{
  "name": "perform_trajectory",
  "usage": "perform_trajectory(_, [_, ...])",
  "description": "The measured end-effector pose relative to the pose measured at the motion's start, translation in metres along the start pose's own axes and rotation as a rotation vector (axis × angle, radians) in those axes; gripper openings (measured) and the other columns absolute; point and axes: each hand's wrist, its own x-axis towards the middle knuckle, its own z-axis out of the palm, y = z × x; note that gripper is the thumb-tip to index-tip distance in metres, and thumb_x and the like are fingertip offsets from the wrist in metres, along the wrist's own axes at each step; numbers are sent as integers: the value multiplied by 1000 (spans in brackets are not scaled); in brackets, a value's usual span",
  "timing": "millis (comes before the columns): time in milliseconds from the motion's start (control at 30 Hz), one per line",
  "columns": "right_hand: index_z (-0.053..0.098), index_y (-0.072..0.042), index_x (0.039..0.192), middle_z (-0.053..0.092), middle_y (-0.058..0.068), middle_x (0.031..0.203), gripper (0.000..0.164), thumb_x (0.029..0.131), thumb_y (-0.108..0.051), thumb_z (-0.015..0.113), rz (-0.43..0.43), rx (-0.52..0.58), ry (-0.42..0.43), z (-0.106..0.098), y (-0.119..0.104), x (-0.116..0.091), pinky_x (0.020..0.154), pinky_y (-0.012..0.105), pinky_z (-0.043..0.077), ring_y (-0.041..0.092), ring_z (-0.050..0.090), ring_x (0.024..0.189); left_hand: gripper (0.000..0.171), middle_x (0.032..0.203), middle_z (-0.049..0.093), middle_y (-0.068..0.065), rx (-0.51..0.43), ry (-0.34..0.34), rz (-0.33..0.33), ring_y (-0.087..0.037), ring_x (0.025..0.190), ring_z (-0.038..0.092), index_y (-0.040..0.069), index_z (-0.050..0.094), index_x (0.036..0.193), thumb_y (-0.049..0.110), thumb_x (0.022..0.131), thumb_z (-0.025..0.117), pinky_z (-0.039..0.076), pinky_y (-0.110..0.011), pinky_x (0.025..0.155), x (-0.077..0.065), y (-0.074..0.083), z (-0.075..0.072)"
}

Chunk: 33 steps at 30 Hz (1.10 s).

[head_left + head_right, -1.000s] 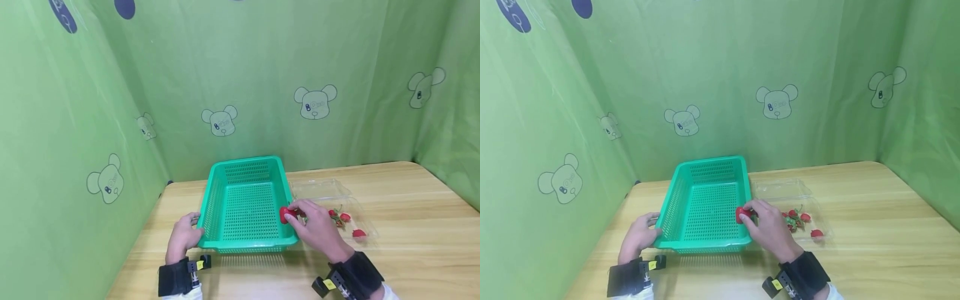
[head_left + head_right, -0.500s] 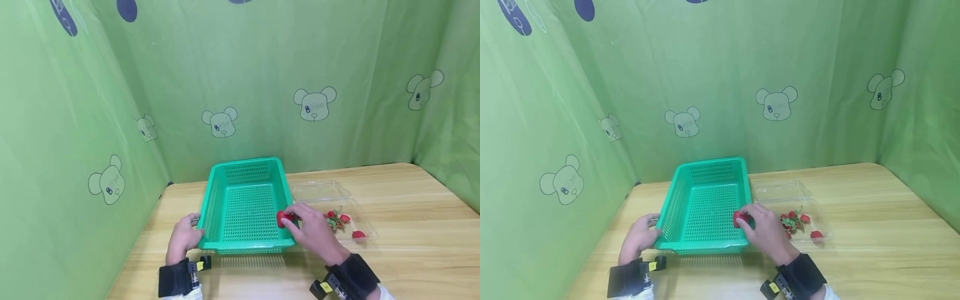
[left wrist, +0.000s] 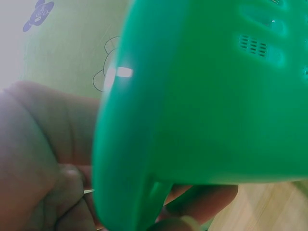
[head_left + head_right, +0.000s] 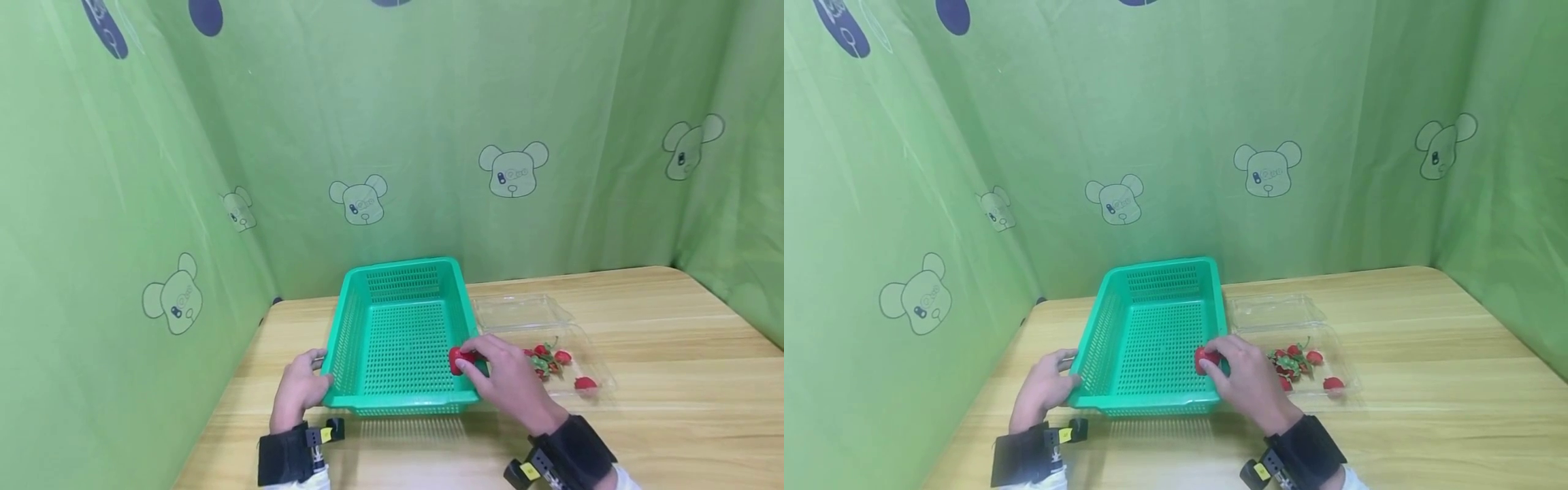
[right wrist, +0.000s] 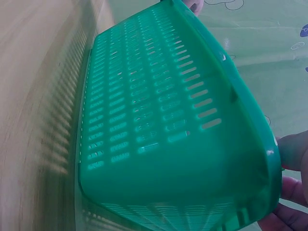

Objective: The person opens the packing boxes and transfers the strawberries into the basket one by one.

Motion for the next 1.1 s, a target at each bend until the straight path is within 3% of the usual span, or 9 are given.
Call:
perform_trajectory(800, [66, -7, 98, 69, 8, 93, 18, 81, -11, 72, 62, 28, -66, -8, 0, 1, 68, 40, 57, 20, 63, 81, 53, 132, 53, -28, -32, -15, -19, -37, 110, 55, -1, 45, 136, 0, 85, 58, 57, -35, 64, 0, 0, -1])
perform_trajectory(1100, [65, -5, 100, 69, 11, 94, 20, 82, -11, 71, 122, 33, -89, -15, 7, 2, 65, 42, 57, 22, 63, 80, 53, 132, 54, -27, -20, -7, -13, -39, 113, 54, 0, 46, 136, 1, 85, 59, 57, -37, 68, -1, 2, 0])
